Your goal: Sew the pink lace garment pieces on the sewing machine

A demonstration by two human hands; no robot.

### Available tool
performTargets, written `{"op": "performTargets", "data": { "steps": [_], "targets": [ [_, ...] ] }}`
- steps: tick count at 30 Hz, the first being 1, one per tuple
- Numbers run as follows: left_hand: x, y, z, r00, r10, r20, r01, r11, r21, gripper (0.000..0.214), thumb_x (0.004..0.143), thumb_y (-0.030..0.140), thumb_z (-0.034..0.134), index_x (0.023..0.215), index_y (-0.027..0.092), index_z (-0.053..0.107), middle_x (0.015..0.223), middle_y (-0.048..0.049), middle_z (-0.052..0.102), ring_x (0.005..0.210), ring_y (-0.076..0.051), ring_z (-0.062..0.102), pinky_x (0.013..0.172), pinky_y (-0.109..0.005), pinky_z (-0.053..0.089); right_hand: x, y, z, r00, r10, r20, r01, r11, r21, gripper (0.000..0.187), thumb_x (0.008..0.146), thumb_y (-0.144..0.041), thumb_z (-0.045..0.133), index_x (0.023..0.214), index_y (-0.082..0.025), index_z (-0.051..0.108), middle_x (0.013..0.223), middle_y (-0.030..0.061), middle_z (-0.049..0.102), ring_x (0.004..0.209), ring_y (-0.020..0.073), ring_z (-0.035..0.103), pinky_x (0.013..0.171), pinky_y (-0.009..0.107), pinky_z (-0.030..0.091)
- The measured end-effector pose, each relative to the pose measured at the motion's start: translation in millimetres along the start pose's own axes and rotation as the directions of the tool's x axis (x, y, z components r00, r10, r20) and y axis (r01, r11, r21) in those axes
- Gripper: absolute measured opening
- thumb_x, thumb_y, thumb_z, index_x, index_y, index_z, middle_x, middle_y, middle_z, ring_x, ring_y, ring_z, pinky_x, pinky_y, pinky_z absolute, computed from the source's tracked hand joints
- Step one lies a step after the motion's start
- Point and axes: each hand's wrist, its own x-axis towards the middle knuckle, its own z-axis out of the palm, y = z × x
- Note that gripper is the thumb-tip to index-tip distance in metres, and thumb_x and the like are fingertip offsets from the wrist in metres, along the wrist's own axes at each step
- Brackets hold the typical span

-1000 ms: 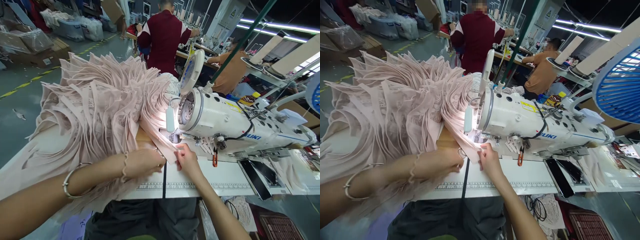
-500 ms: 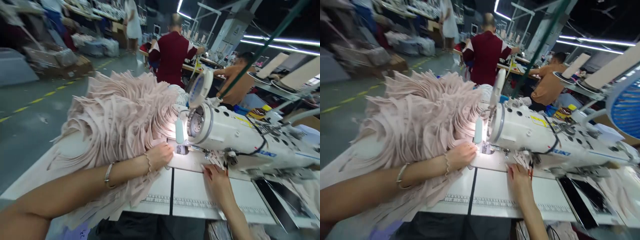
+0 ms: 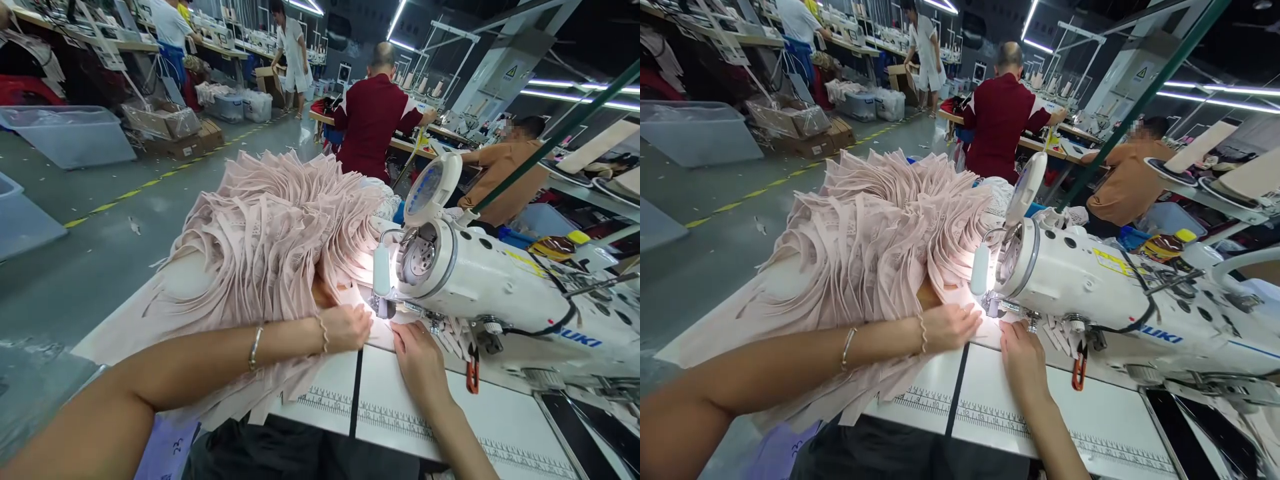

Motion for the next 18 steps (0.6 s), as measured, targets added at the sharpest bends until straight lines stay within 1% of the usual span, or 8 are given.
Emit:
{"op": "performTargets", "data": {
  "steps": [2, 3, 6, 9, 10, 13, 15, 18],
  "targets": [
    [3, 25, 1.1, 0.992, 0.127, -0.019, -0.124, 0.986, 0.112, 0.027, 0.096, 0.012, 0.043, 0.110, 0.005, 0.066, 0.107, -0.0225, 0.071, 0.092, -0.028, 0.070, 0.065, -0.039, 0.051, 1, -2, -4, 0.998, 0.030, 0.057, -0.025, 0.996, -0.090, 0.023, 0.090, -0.005, 0.044, 0.092, -0.020, 0.062, 0.081, 0.0054, 0.067, 0.079, 0.0206, 0.064, 0.065, 0.028, 0.044],
    [5, 35, 0.9, 0.988, 0.154, -0.020, -0.149, 0.976, 0.155, 0.029, 0.095, 0.010, 0.043, 0.112, 0.002, 0.065, 0.108, -0.0256, 0.071, 0.093, -0.031, 0.071, 0.064, -0.040, 0.052, 3, -3, -6, 0.993, 0.061, 0.102, -0.047, 0.990, -0.132, 0.023, 0.087, -0.003, 0.045, 0.088, -0.020, 0.061, 0.081, 0.0053, 0.066, 0.075, 0.0196, 0.063, 0.061, 0.028, 0.042],
    [5, 50, -3.7, 0.994, 0.112, -0.009, -0.107, 0.971, 0.216, 0.031, 0.094, 0.006, 0.043, 0.115, -0.002, 0.065, 0.111, -0.0277, 0.070, 0.095, -0.034, 0.072, 0.062, -0.042, 0.054, 16, -5, -10, 0.948, 0.177, 0.264, -0.118, 0.968, -0.223, 0.021, 0.085, -0.004, 0.046, 0.085, -0.022, 0.057, 0.080, 0.0050, 0.065, 0.061, 0.0167, 0.059, 0.051, 0.027, 0.033],
    [1, 40, -10.5, 1.000, 0.012, 0.024, -0.017, 0.979, 0.205, 0.033, 0.095, 0.005, 0.041, 0.115, 0.001, 0.067, 0.113, -0.0243, 0.071, 0.106, -0.033, 0.070, 0.065, -0.040, 0.057, 31, -9, -12, 0.872, 0.264, 0.412, -0.186, 0.958, -0.220, 0.018, 0.089, -0.008, 0.047, 0.090, -0.023, 0.058, 0.066, 0.0016, 0.061, 0.050, 0.0165, 0.054, 0.048, 0.029, 0.025],
    [0, 34, -11.7, 0.999, 0.008, 0.035, -0.014, 0.983, 0.185, 0.033, 0.096, 0.005, 0.040, 0.113, 0.001, 0.068, 0.114, -0.0239, 0.071, 0.110, -0.033, 0.068, 0.069, -0.041, 0.057, 35, -11, -12, 0.857, 0.267, 0.441, -0.200, 0.961, -0.193, 0.018, 0.090, -0.009, 0.046, 0.091, -0.023, 0.057, 0.063, 0.0009, 0.061, 0.050, 0.0166, 0.055, 0.048, 0.029, 0.024],
    [-3, 15, -10.6, 0.998, 0.064, 0.027, -0.065, 0.996, 0.065, 0.031, 0.097, 0.006, 0.042, 0.115, 0.000, 0.066, 0.122, -0.0242, 0.067, 0.120, -0.031, 0.063, 0.096, -0.045, 0.053, 40, -21, -6, 0.862, 0.290, 0.417, -0.254, 0.957, -0.141, 0.015, 0.097, -0.018, 0.042, 0.095, -0.022, 0.057, 0.066, 0.0023, 0.064, 0.056, 0.0171, 0.059, 0.051, 0.028, 0.026],
    [-4, 6, -8.2, 0.999, 0.040, 0.036, -0.039, 0.999, -0.012, 0.033, 0.096, 0.006, 0.042, 0.122, -0.002, 0.062, 0.128, -0.0249, 0.064, 0.123, -0.029, 0.061, 0.103, -0.043, 0.049, 39, -27, -1, 0.873, 0.313, 0.373, -0.290, 0.950, -0.119, 0.017, 0.098, -0.022, 0.039, 0.098, -0.019, 0.057, 0.069, 0.0037, 0.066, 0.060, 0.0179, 0.061, 0.053, 0.027, 0.028],
    [-4, 0, -6.5, 0.988, -0.138, 0.066, 0.147, 0.977, -0.154, 0.035, 0.094, 0.002, 0.041, 0.125, 0.000, 0.058, 0.129, -0.0227, 0.064, 0.127, -0.026, 0.058, 0.104, -0.040, 0.050, 32, -32, 5, 0.885, 0.339, 0.318, -0.328, 0.940, -0.090, 0.018, 0.095, -0.019, 0.039, 0.095, -0.017, 0.057, 0.068, 0.0048, 0.066, 0.061, 0.0186, 0.061, 0.055, 0.027, 0.029]
  ]
}}
